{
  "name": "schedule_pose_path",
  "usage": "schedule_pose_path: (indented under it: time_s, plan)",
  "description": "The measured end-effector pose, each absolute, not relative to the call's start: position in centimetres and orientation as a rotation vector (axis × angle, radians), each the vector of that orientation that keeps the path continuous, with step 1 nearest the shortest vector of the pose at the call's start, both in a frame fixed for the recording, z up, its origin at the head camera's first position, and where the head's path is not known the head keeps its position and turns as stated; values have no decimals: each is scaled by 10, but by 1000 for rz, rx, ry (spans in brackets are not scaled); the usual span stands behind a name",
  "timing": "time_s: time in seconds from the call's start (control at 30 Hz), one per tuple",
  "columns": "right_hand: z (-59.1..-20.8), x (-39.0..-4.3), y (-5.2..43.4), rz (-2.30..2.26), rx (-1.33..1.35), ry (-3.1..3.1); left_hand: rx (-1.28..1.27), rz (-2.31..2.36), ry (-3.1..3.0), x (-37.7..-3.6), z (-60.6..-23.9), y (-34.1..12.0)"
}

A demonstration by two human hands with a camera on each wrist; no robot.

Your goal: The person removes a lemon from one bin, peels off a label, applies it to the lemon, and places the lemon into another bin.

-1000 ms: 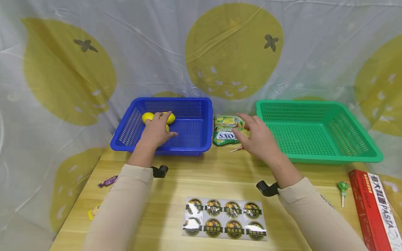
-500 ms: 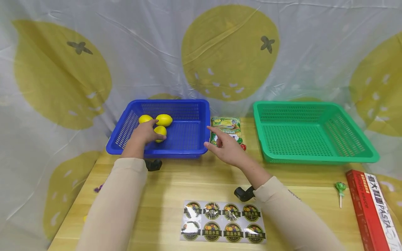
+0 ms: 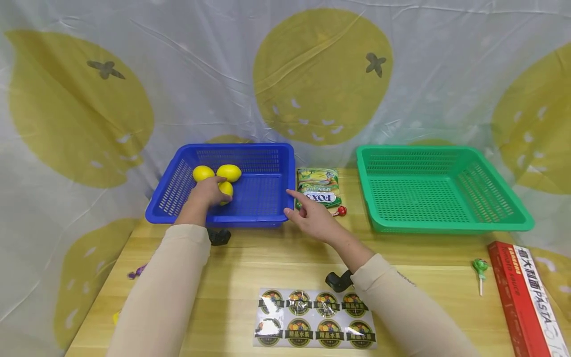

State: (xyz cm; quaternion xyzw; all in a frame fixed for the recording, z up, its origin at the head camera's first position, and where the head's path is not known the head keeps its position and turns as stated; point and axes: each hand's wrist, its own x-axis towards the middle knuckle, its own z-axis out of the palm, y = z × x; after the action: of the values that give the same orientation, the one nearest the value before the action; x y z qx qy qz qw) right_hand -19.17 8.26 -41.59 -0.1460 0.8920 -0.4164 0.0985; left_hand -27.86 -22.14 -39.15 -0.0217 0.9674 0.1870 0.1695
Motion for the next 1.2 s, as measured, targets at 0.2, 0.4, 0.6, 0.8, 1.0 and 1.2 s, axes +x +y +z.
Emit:
schedule_pose_path:
  time_s: [0.2,0.4,0.6,0.8,1.0,1.2]
  plan:
    - [-420,-190,82,-1217,-409,2641,-43,522,2761,-280,-395,-222]
    - [-421,-189,80,-1202,-382,2642,-9,540,2773,-274,-389,-224]
    - [-420,-188,82,-1198,-381,2665,7,618,2821,-262,-365,-212]
    - [-420,-189,83,-1201,-374,2648,-10,787,2969,-239,-337,-199]
    - [-415,-190,85,-1258,-414,2627,15,1068,3088,-204,-320,-185]
    - [-402,-180,93,-1405,-467,2632,105,1463,2961,-169,-320,-167]
